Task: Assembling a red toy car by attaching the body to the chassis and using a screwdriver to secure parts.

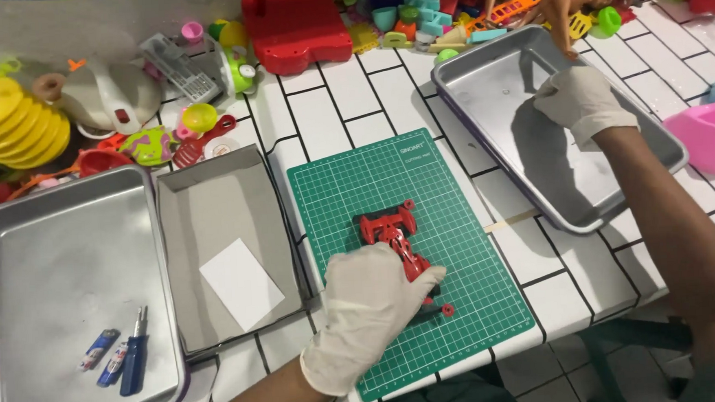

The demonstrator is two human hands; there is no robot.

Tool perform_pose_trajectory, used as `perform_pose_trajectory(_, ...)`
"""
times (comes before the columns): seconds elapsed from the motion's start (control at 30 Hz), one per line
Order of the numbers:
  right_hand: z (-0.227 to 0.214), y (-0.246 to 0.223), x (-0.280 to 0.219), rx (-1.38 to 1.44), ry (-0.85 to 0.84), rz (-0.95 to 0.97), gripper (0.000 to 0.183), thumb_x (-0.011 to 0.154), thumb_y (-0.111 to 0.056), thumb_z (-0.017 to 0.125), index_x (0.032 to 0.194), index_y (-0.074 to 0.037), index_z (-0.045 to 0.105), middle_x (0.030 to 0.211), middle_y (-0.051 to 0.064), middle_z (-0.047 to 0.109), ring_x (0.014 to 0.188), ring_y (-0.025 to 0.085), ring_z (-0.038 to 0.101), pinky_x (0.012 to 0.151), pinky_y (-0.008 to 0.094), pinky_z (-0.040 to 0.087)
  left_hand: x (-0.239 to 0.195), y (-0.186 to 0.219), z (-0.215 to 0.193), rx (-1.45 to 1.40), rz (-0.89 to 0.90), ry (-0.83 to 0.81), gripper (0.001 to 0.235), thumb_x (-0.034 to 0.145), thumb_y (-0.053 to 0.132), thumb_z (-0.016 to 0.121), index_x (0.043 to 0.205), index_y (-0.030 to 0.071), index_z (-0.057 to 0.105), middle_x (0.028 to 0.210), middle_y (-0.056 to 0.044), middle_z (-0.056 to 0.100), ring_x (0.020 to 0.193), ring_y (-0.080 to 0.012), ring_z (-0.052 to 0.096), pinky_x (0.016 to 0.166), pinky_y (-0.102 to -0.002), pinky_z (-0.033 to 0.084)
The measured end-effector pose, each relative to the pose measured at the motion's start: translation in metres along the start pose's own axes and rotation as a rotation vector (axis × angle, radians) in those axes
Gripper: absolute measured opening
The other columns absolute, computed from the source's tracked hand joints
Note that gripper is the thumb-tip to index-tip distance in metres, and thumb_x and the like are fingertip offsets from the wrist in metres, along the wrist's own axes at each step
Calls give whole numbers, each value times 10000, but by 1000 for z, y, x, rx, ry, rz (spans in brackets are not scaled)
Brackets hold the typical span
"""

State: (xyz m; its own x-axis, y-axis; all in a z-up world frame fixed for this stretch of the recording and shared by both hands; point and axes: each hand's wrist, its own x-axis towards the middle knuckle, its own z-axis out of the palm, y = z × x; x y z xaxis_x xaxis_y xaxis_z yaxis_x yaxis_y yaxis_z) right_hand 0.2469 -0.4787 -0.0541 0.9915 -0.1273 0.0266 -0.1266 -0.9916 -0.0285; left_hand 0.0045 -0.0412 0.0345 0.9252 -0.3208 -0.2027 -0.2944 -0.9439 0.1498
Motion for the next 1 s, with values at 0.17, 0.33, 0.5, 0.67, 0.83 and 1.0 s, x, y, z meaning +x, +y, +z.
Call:
perform_pose_trajectory(0.17,-3,-3,-8,-123,148,-85,210,847,-172,479,708,-76,605,676,107,587,676,347,563,576,418,450,10,-2,-29,-147,-31,-76,615,881,781,679,795,174,628,716,9,636,653,-209,638,687,-393,492)
perform_pose_trajectory(0.33,-67,-83,-78,464,225,-178,208,1029,-48,649,1159,-11,807,925,169,747,648,273,649,564,375,563,19,-6,-67,-223,-23,-347,439,856,616,701,982,201,636,940,27,688,855,-202,657,992,-411,425)
perform_pose_trajectory(0.5,-131,-180,-175,891,-92,-216,178,941,7,695,1109,-25,743,1068,145,773,930,189,753,900,261,626,30,-23,-63,-40,271,-495,738,857,453,732,1510,207,493,1303,-28,644,1210,-264,567,1088,-434,361)
perform_pose_trajectory(0.67,-116,-229,-208,944,-216,-164,283,849,80,694,1068,-62,803,908,158,775,862,221,745,842,387,590,28,-46,-68,-234,292,-367,677,629,345,806,1268,151,699,1094,-73,707,1119,-333,659,1037,-435,478)
perform_pose_trajectory(0.83,-99,-222,-206,959,-223,-216,298,813,108,714,1072,-17,790,866,177,768,835,220,745,845,385,601,33,-54,-60,-260,250,-334,791,580,463,901,1266,132,688,1074,-100,695,1127,-346,648,1046,-431,451)
perform_pose_trajectory(1.0,-78,-211,-197,952,-395,-383,278,792,40,784,1053,-53,808,894,125,759,814,201,702,783,360,595,31,-60,-60,-273,199,-437,667,616,471,901,1207,204,748,1064,-61,731,1078,-322,694,1017,-421,516)
